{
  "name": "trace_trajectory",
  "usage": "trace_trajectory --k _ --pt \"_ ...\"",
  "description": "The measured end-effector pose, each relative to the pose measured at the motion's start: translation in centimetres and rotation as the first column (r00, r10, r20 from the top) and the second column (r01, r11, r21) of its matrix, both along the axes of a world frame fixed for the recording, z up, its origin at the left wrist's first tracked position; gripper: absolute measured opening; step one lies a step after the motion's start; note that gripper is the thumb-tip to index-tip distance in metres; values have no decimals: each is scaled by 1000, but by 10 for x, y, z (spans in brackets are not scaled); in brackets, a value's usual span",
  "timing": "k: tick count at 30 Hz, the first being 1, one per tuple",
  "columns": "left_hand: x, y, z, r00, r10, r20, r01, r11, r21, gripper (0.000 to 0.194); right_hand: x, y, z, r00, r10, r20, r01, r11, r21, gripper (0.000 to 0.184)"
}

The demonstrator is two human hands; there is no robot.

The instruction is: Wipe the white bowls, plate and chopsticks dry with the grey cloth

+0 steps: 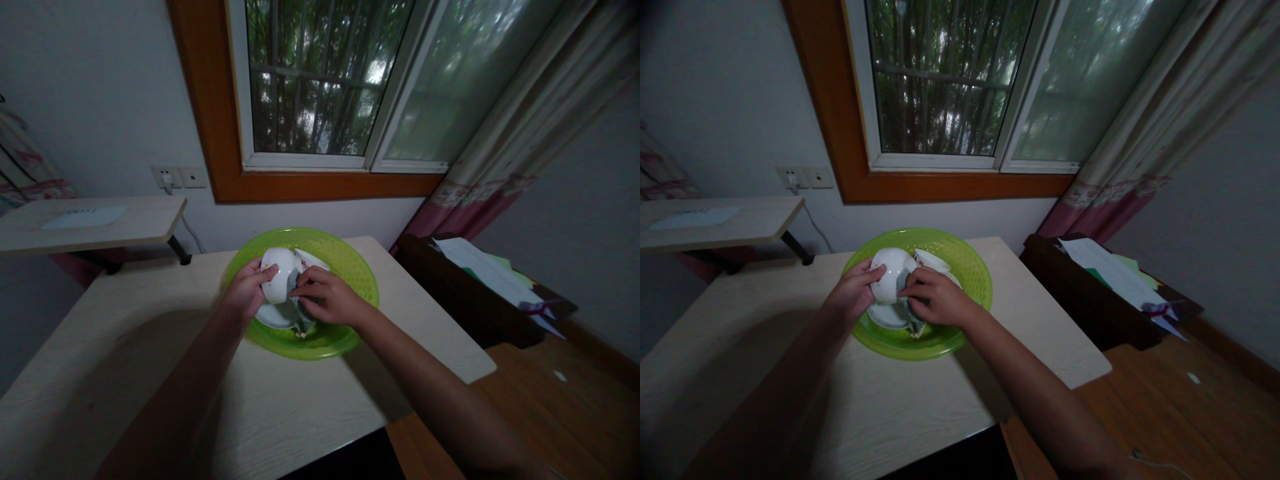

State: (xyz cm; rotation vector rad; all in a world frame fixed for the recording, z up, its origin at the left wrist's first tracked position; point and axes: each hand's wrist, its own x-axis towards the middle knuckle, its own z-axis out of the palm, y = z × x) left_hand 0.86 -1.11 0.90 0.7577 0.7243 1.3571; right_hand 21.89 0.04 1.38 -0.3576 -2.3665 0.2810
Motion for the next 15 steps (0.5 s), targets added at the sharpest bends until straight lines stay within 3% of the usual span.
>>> trace_trajectory --k 7,11,15 --pt "1 0 0 999 -42 13 42 999 -9 45 0 2 -2 996 -66 -64 66 998 3 24" --pt "2 -3 1 996 -81 -21 81 997 -10 47 0 4 -3 976 -173 -134 174 985 -2 25" --pt "3 -6 1 989 -124 -84 124 992 -4 48 1 6 -2 933 -297 -202 281 954 -103 22"
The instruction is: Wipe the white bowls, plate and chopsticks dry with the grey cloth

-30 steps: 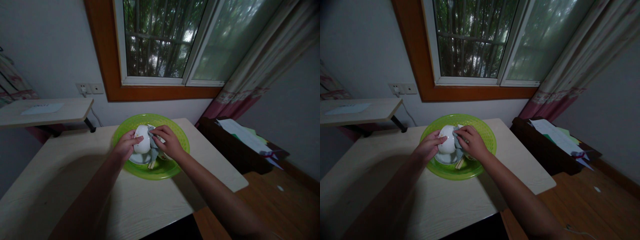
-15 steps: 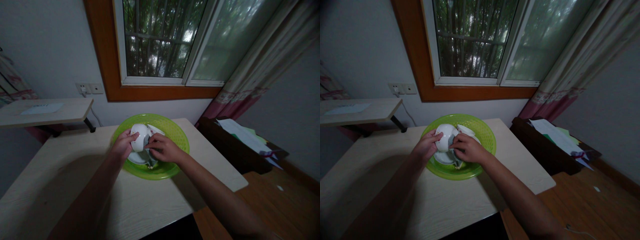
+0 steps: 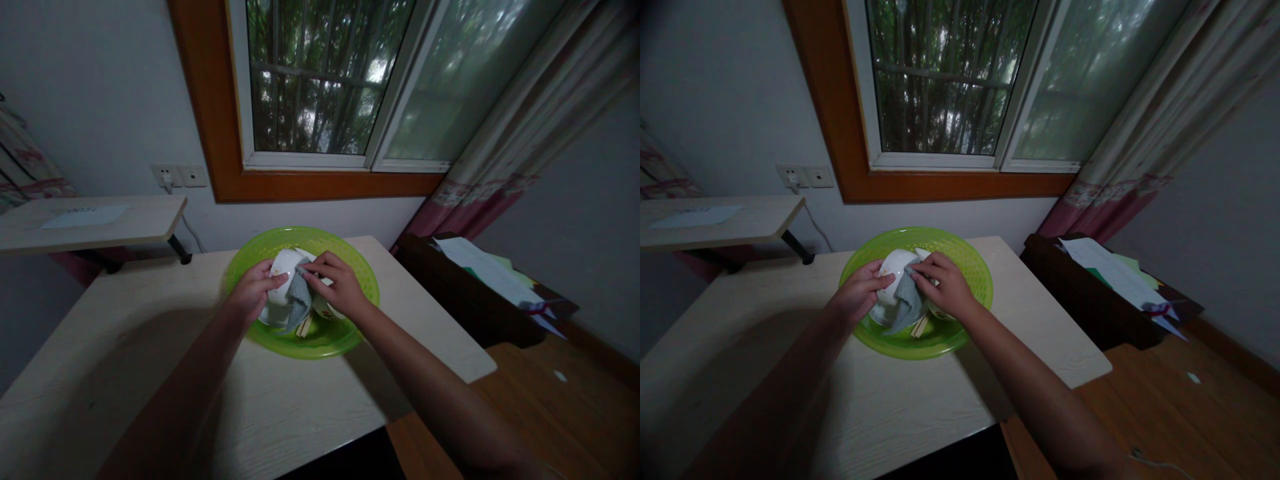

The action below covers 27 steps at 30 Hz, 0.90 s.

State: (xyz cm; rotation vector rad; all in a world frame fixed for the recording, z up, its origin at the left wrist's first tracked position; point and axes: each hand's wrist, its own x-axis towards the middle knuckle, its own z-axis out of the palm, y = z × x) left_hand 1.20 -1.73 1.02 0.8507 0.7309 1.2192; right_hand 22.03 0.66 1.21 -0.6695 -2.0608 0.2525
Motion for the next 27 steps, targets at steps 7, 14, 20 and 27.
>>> trace_trajectory --k 7,14,20,27 --pt "-1 -1 2 999 14 -32 -14 1000 21 49 5 13 -1 981 -158 -111 137 976 -171 17" --pt "-2 1 -1 1000 13 -19 -13 999 31 48 7 18 -3 974 -216 -73 199 962 -187 18" --pt "-1 0 -1 999 8 -41 -7 1000 26 47 3 3 2 998 -40 -44 37 997 -71 18" --pt "-1 -2 -2 999 -24 -31 25 999 27 43 -4 -4 1 981 154 119 -162 985 66 19"
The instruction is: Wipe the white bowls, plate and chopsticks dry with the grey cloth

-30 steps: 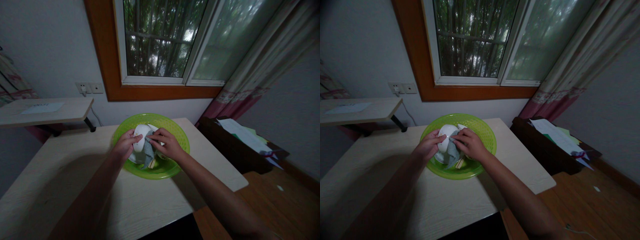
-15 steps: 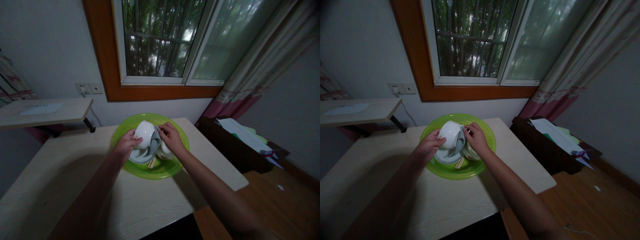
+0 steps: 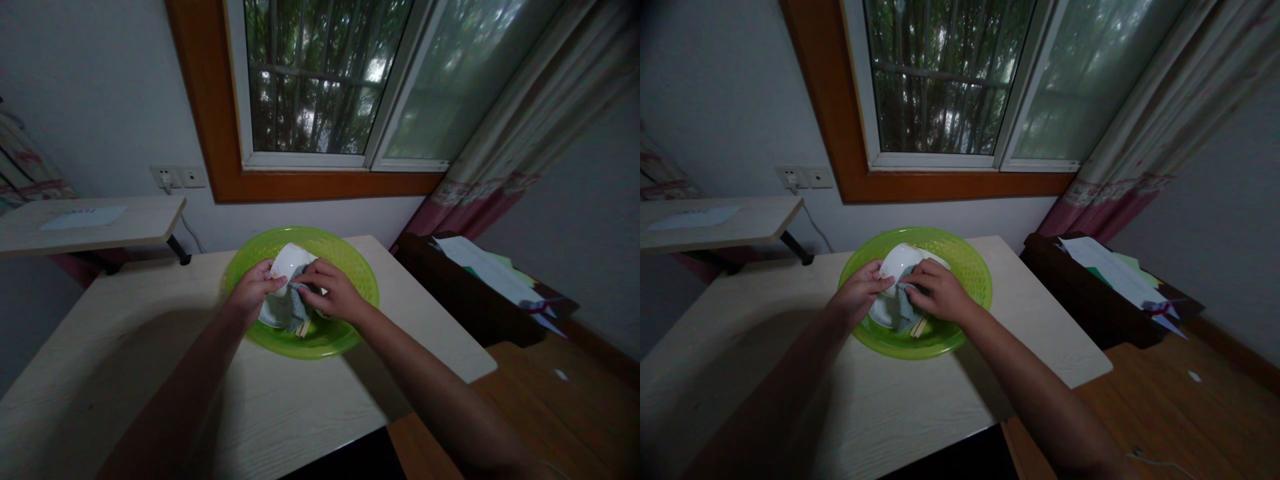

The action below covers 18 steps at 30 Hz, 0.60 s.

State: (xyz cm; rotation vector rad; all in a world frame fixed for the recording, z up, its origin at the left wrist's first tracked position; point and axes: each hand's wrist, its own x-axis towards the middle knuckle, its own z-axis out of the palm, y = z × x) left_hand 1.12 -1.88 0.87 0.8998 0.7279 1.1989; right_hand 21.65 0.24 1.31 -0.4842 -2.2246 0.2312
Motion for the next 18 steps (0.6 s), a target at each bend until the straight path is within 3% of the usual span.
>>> trace_trajectory --k 6,13,15,18 --pt "0 1 -3 1000 -16 -15 17 1000 9 44 2 1 2 987 -135 -89 136 991 12 18" --pt "0 0 -5 993 -89 -79 89 996 -2 45 9 13 1 904 -347 -250 319 936 -148 16" --pt "1 0 -7 988 -112 -102 112 994 -6 45 9 13 1 898 -352 -263 320 934 -158 16" --pt "1 0 -9 983 -123 -133 125 992 6 43 7 8 3 942 -250 -222 231 967 -108 17"
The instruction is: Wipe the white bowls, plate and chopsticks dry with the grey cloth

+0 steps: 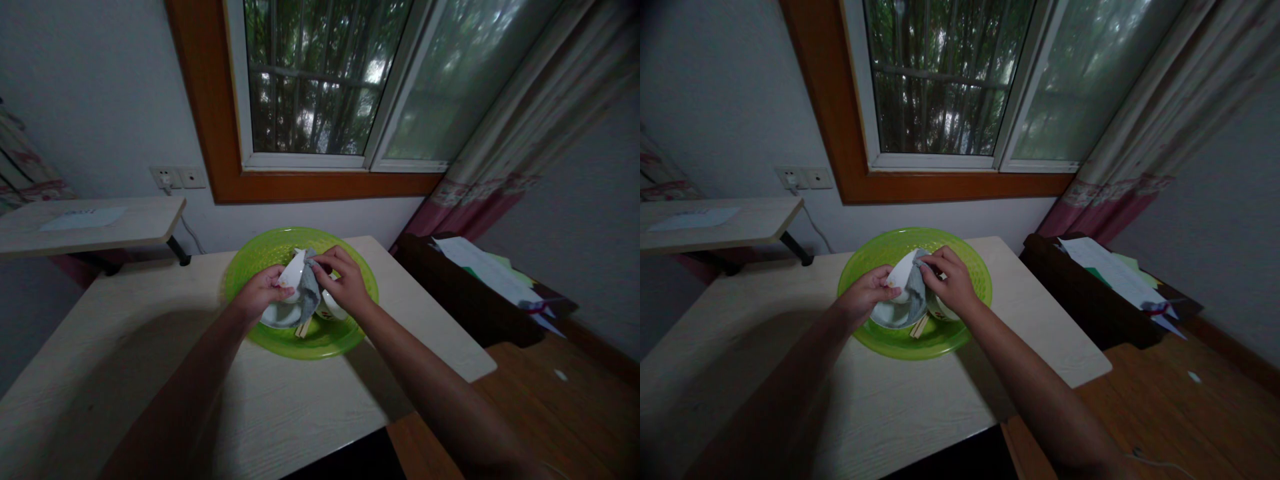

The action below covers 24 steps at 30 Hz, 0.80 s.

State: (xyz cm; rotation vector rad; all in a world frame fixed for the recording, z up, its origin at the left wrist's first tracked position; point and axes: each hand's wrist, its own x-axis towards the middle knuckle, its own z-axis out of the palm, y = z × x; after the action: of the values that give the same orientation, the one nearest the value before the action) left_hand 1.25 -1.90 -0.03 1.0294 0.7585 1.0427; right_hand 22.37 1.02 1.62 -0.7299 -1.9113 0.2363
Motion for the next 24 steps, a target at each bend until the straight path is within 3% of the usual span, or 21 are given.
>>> trace_trajectory --k 3,5,13,21,24 --pt "1 0 -1 1000 9 -19 -8 999 50 38 -3 -6 1 991 110 78 -114 992 47 17" --pt "1 0 -1 1000 14 -23 -12 997 80 35 -4 -8 1 989 117 86 -122 991 56 18" --pt "1 -1 0 984 -10 -180 30 994 108 33 2 4 2 990 -89 -109 86 996 -33 15" --pt "1 2 -1 969 75 -234 -7 961 278 24 -5 -10 4 991 124 42 -126 991 38 18" --pt "0 3 -3 946 107 -306 -5 948 318 24 -4 -6 2 996 84 -6 -84 996 14 18"
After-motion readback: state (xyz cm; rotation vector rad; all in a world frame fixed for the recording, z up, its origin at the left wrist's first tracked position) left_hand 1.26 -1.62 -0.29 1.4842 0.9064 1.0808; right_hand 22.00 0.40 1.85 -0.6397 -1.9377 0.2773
